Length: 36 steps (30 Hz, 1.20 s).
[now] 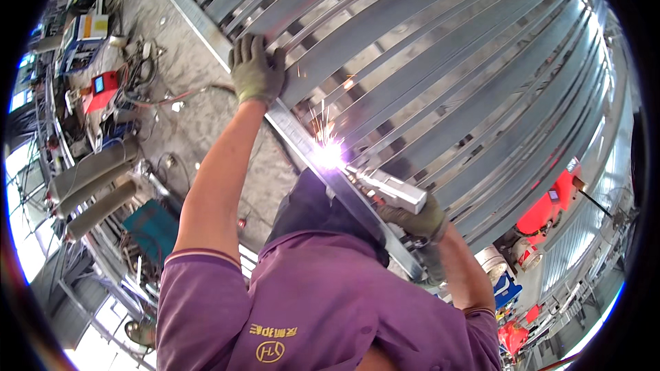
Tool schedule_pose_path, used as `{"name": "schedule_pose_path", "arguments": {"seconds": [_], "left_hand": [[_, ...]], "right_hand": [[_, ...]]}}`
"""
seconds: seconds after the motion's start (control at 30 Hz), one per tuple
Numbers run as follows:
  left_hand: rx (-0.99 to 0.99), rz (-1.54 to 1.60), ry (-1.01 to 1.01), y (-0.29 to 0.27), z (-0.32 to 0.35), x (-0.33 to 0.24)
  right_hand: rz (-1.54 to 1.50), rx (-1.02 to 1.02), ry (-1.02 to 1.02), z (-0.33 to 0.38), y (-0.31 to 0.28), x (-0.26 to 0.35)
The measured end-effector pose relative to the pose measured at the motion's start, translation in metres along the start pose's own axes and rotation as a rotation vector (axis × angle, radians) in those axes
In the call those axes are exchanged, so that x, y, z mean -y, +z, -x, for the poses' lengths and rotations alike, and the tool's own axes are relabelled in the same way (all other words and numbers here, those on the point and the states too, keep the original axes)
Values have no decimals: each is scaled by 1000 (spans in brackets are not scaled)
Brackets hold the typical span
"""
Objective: The person welds a long metal frame using a handheld welding torch. The person holds the frame steady with one hand while moving the torch along the seam with the other, creating sparks and a bright arc. The person pauses briefly to reposition the torch and continues welding along the length of the frame.
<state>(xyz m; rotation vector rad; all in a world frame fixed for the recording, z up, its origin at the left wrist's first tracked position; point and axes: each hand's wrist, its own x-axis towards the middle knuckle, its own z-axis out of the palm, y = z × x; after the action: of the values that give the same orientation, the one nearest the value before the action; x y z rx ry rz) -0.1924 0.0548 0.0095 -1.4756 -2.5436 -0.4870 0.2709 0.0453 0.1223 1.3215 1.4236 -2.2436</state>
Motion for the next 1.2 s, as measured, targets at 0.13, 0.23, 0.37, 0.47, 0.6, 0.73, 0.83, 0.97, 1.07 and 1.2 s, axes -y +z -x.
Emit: {"name": "schedule_pose_path", "arguments": {"seconds": [0.13, 0.23, 0.37, 0.47, 0.6, 0.73, 0.83, 0.97, 1.07, 1.2], "left_hand": [[-4, -18, 8, 2, 1, -1], [-17, -32, 14, 4, 1, 0], [-38, -30, 20, 4, 1, -2], [-65, -38, 42, 7, 0, 1], [-77, -37, 56, 9, -1, 4], [-65, -38, 48, 7, -1, 5], [-72, -36, 52, 6, -2, 4], [-69, -23, 59, 9, -3, 3], [-78, -37, 57, 9, -2, 6], [-55, -9, 51, 10, -3, 8]], "right_hand": [[24, -37, -23, 1, -2, -8], [19, -31, -17, -1, -4, -8], [47, -16, 13, -2, -5, -2], [26, -22, -7, -3, -3, -3], [19, -30, -11, -4, -4, -9], [46, -30, -1, -4, -5, -11], [23, -39, -64, -2, -4, -15], [71, -36, -69, 2, -4, -15], [108, -50, -49, 6, 0, -1], [189, -85, 50, 22, -2, 7]]}}
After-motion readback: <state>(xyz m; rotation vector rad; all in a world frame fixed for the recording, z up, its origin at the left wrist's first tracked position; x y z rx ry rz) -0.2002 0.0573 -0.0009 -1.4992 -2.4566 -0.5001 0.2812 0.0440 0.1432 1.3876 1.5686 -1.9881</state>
